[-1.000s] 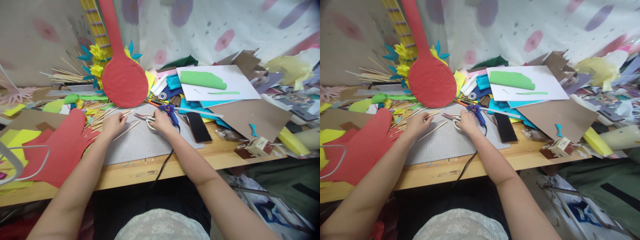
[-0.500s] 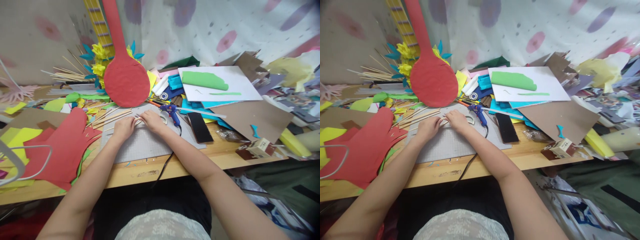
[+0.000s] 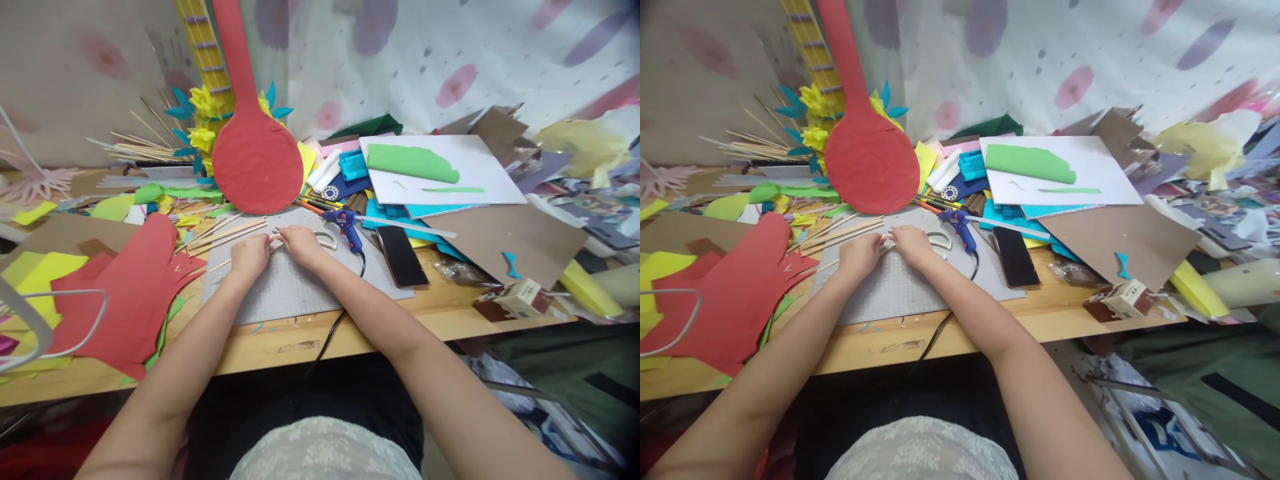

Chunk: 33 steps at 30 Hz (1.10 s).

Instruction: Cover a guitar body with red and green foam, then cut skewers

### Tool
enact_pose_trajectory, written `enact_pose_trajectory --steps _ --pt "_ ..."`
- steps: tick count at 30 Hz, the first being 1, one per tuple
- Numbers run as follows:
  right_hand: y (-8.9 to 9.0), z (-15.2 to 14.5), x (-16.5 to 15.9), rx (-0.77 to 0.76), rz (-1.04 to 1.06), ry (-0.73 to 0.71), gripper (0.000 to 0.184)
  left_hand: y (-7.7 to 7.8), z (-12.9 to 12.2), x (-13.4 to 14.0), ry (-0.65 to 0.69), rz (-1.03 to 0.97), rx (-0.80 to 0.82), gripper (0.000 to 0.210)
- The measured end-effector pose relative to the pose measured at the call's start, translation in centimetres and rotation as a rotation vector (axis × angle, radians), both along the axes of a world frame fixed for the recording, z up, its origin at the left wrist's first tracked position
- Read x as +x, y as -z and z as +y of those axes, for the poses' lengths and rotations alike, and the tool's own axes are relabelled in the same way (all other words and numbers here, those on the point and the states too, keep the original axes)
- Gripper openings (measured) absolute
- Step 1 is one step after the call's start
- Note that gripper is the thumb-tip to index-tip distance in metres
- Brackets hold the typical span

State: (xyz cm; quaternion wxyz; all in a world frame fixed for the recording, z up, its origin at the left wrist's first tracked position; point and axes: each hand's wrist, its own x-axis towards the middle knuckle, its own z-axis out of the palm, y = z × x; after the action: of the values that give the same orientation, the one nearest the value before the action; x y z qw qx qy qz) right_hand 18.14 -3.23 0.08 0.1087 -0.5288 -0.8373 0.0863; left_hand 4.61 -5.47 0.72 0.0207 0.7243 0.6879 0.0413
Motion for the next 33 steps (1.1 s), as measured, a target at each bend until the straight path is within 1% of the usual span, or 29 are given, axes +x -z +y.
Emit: enact_pose_trajectory --steps 2,4,6,7,10,13,15,17,19,21,24,27,30,33 --pt "-0.5 0.2 0.3 -0.034 0.010 0.000 0.032 0.0 0.2 -0.5 -0.060 -0.002 -0.021 0.042" --pt "-1.0 0.7 0.9 -0.051 0.025 0.045 0.033 0.0 0.4 -1.2 -0.125 -0.011 -0.014 0.041" --pt "-1.1 1.6 1.5 -0.016 0.041 0.088 0.033 0.1 0.7 -1.9 -0.123 -0.045 0.037 0.040" --pt "-1.0 2.1 1.8 0.016 0.044 0.099 0.031 0.3 0.7 -2.1 -0.090 -0.071 0.078 0.040" --pt "-0.1 3.8 2.4 0.105 0.048 0.107 0.031 0.8 0.8 -2.4 0.064 -0.166 0.201 0.037" --pt "0.6 4.4 2.4 0.133 0.050 0.109 0.032 1.5 0.8 -2.5 0.192 -0.249 0.275 0.037" --pt "0.6 3.8 2.5 0.149 0.058 0.104 0.034 2.0 0.8 -2.7 0.231 -0.279 0.307 0.038" --pt "0.3 2.5 2.8 0.159 0.046 0.091 0.033 2.4 0.8 -2.9 0.243 -0.303 0.340 0.038" --pt "-0.1 0.9 3.5 0.133 0.000 0.107 0.029 2.7 0.8 -3.1 0.252 -0.338 0.377 0.037" --pt "-0.4 -0.6 4.5 0.098 -0.071 0.152 0.028 2.9 0.9 -3.2 0.268 -0.376 0.410 0.036" --pt "-0.2 -2.1 5.8 0.057 -0.131 0.171 0.032 3.3 1.2 -3.2 0.294 -0.419 0.439 0.034" --pt "0.0 -2.5 6.2 0.027 -0.135 0.144 0.036 3.6 1.5 -3.1 0.295 -0.451 0.457 0.031" --pt "0.0 -2.3 6.1 -0.013 -0.097 0.147 0.030 3.7 1.5 -3.1 0.269 -0.498 0.506 0.029" --pt "-0.1 -1.9 6.2 -0.064 0.080 0.149 0.024 3.6 1.4 -3.4 0.229 -0.536 0.561 0.027"
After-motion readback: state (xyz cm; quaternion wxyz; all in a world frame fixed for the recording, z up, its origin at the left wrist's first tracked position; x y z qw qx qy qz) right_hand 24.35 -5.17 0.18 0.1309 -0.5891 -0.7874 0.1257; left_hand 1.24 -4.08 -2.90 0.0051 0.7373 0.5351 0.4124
